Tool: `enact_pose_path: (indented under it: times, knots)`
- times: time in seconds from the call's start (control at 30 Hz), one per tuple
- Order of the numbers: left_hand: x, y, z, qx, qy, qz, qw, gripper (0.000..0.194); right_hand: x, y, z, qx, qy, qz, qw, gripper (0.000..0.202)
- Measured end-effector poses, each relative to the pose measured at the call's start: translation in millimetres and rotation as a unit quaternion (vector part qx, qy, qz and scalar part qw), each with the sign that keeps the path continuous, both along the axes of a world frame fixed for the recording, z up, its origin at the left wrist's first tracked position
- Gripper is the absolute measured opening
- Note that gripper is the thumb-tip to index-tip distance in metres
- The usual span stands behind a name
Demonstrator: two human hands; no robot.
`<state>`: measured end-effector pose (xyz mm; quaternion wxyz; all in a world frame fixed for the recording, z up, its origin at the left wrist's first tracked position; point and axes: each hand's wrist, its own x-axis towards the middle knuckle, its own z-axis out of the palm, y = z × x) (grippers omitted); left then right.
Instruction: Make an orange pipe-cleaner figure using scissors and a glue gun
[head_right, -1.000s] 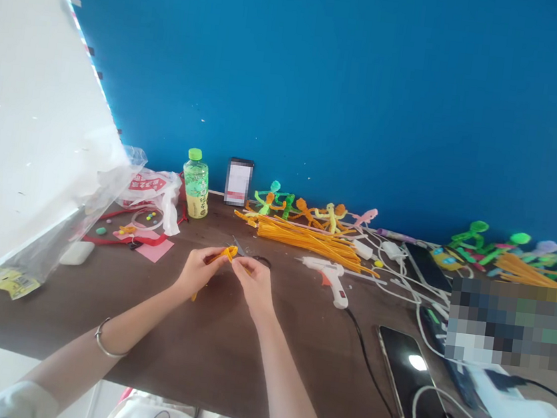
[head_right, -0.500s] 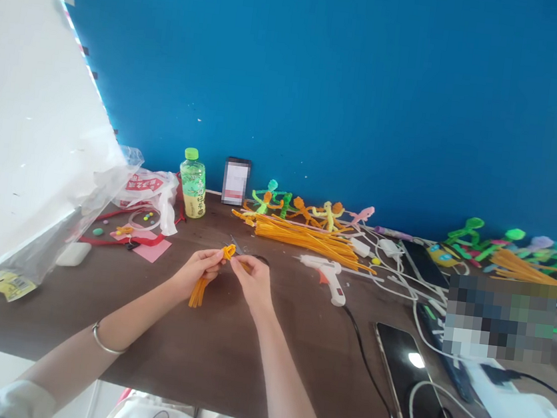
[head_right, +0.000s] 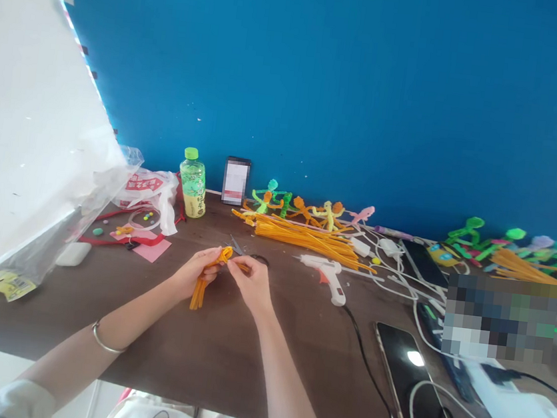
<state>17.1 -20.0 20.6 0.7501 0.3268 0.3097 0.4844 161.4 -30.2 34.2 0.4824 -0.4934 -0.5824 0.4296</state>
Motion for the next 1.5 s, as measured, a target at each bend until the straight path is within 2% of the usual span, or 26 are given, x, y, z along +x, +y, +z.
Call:
enact_pose_path:
  times: [0.23, 0.53, 0.83, 1.1, 1.33, 1.5]
  knots:
    - [0.3, -3.5, 2.6, 0.007, 0.017, -0.008, 1.000, 0.033, 0.3, -0.2, 1.8, -0.001, -0.006, -0.003, 1.000, 0.019]
    - [-0.3, -1.9, 4.2, -0.004, -0.019, -0.051, 0.999, 0.036, 1.4, -0.2, -0.5, -0.014, 0.037, -0.015, 0.999, 0.019]
    - [-7.1, -0.1, -4.1, 0.041, -0.002, -0.107, 0.993, 0.039, 0.7, -1.1, -0.6, -0.028, 0.061, -0.021, 0.998, 0.022]
    - [-2.6, 1.1, -2.3, 0.031, 0.001, -0.051, 0.998, 0.034, -1.6, 1.1, -4.3, -0.027, 0.096, -0.004, 0.995, 0.023]
    - [-2.8, 2.2, -6.2, 0.015, -0.022, -0.066, 0.997, 0.032, -1.8, 0.3, -3.4, -0.053, 0.104, -0.001, 0.993, 0.027]
    - [-4.5, 1.4, -5.4, -0.002, -0.044, -0.088, 0.995, 0.031, -4.8, -0.3, -6.1, -0.072, 0.161, 0.020, 0.984, 0.027]
